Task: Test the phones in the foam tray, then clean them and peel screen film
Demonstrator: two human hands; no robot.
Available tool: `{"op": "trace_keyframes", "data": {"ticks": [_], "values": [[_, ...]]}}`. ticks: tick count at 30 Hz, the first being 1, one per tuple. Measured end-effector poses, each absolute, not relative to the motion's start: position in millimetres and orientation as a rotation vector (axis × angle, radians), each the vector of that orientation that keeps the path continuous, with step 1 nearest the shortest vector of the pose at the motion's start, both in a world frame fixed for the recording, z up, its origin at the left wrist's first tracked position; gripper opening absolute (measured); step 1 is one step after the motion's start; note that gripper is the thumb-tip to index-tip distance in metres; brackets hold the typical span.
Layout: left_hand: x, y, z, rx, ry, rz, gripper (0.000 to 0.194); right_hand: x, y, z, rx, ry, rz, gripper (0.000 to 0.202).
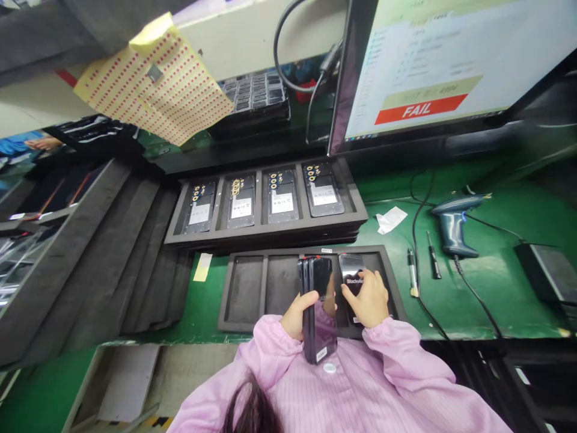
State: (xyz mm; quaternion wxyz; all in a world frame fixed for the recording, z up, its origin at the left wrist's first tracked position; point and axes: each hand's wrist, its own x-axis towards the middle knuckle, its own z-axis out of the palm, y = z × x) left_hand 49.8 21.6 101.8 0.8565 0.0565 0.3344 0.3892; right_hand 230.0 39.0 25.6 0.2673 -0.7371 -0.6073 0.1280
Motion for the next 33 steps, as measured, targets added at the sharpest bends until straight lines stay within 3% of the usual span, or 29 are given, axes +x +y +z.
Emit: {"op": "trace_keyframes", "data": {"ticks": [4, 12, 16, 19, 21, 24, 28, 33], "values": [[40, 22, 89, 0.062, 0.687, 0.748, 0.049, 257, 106, 32, -1.983, -1.625, 0.258, 0.041], [34, 25, 91, 0.122, 0.785, 0.735, 0.052, 313, 217, 32, -2.115, -1.491, 0.343, 0.007], [33, 25, 100, 0.158, 0.843, 0.792, 0.052, 304, 205, 53, -2.07, -1.444, 0.373, 0.021], [34, 22, 102, 0.194, 0.846, 0.849, 0.053, 274, 170, 86, -1.896, -1.395, 0.262, 0.012], [37, 19, 102, 0.206, 0.86, 0.87, 0.052, 245, 135, 110, -1.434, -1.414, 0.182, 0.006], [41, 16, 103, 0.23, 0.818, 0.884, 0.055, 200, 87, 137, -1.0, -1.674, 0.381, 0.017], [44, 16, 115, 0.284, 0.686, 0.917, 0.054, 169, 59, 150, -0.952, -1.777, 0.619, 0.014], [44, 16, 131, 0.341, 0.662, 0.926, 0.043, 175, 62, 157, -0.887, -1.866, 0.606, 0.02]]}}
